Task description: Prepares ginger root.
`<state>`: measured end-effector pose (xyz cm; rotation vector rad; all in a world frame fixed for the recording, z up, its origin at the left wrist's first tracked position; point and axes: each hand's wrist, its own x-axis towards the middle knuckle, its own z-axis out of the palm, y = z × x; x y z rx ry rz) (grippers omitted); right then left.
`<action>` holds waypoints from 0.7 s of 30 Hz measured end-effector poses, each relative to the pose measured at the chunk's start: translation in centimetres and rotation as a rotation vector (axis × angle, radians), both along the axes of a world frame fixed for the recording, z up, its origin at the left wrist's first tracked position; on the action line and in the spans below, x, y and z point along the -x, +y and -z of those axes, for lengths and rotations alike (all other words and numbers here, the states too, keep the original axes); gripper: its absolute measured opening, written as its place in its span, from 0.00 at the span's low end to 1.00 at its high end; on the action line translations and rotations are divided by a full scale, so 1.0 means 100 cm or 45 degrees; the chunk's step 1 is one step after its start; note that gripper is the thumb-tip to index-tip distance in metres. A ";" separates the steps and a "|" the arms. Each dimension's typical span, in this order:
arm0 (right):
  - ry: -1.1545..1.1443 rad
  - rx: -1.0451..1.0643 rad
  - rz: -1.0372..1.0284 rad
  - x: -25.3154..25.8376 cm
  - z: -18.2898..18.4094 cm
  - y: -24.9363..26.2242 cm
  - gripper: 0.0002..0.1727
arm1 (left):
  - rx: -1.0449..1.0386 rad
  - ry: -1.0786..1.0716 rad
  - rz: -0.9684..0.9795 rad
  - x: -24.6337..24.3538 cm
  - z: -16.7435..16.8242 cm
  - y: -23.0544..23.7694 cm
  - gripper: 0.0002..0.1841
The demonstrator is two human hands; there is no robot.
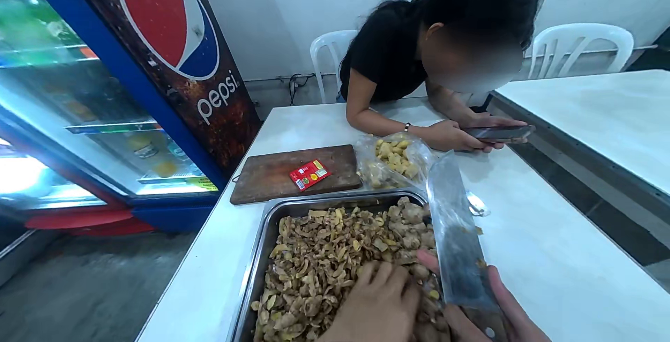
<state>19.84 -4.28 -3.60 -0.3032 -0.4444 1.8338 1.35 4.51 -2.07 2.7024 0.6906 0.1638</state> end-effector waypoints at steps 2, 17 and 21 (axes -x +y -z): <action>0.003 -0.002 0.029 -0.001 0.001 -0.002 0.44 | 0.014 -0.052 -0.125 0.014 -0.007 0.004 0.30; -0.912 -0.117 0.186 0.015 -0.050 0.004 0.43 | 1.786 -1.510 -0.953 0.059 -0.038 0.005 0.23; -1.640 -0.286 0.362 0.028 -0.058 0.001 0.33 | 1.862 -1.555 -1.002 0.053 -0.042 0.003 0.22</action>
